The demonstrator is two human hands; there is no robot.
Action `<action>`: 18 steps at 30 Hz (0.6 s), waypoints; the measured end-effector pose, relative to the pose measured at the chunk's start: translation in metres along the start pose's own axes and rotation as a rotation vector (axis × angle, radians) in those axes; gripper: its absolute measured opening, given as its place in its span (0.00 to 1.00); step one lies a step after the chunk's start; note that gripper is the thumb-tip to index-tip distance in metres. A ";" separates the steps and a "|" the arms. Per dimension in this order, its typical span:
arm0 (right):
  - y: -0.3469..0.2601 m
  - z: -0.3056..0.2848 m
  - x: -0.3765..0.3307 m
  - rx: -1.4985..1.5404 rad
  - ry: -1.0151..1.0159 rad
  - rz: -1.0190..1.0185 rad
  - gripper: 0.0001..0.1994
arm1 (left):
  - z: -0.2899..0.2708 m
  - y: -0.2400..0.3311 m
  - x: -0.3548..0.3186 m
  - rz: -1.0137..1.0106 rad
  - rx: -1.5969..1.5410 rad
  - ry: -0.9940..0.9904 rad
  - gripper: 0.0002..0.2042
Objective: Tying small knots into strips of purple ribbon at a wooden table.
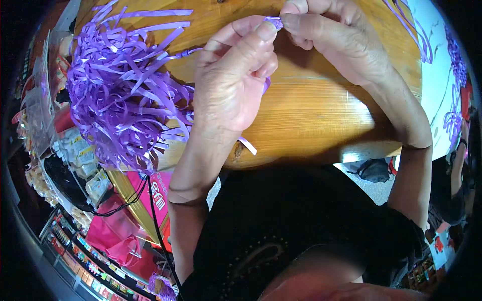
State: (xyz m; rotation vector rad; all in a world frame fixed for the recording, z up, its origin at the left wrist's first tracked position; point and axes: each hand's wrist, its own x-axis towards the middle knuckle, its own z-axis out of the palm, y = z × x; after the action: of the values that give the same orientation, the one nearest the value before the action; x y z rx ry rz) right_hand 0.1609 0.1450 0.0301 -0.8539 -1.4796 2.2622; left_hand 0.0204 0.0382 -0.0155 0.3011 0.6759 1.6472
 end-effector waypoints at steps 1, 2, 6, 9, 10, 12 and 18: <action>-0.001 0.001 0.000 -0.025 0.010 -0.008 0.03 | 0.001 0.001 0.000 0.002 0.000 -0.001 0.06; 0.007 -0.003 0.011 -0.027 0.009 -0.010 0.03 | 0.003 0.002 -0.002 0.038 0.040 0.006 0.06; 0.004 -0.001 0.008 -0.161 -0.205 -0.565 0.03 | 0.006 -0.001 -0.003 0.120 0.104 0.051 0.06; -0.006 0.005 -0.006 -0.161 0.059 -0.065 0.02 | 0.009 -0.003 -0.005 0.159 0.201 0.029 0.05; -0.006 0.005 -0.007 -0.148 0.069 -0.034 0.02 | 0.012 -0.004 -0.005 0.158 0.202 0.029 0.05; -0.006 0.004 -0.008 -0.210 0.063 -0.074 0.02 | 0.016 -0.006 -0.005 0.327 0.445 0.129 0.05; 0.024 -0.012 0.024 -0.237 -0.145 -0.565 0.02 | 0.019 -0.013 -0.001 0.478 0.587 0.202 0.05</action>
State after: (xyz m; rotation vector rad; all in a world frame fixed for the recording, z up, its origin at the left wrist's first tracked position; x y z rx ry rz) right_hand 0.1512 0.1573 -0.0024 -0.2696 -1.8011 1.7807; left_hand 0.0417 0.0431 -0.0085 0.7710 1.3206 1.9143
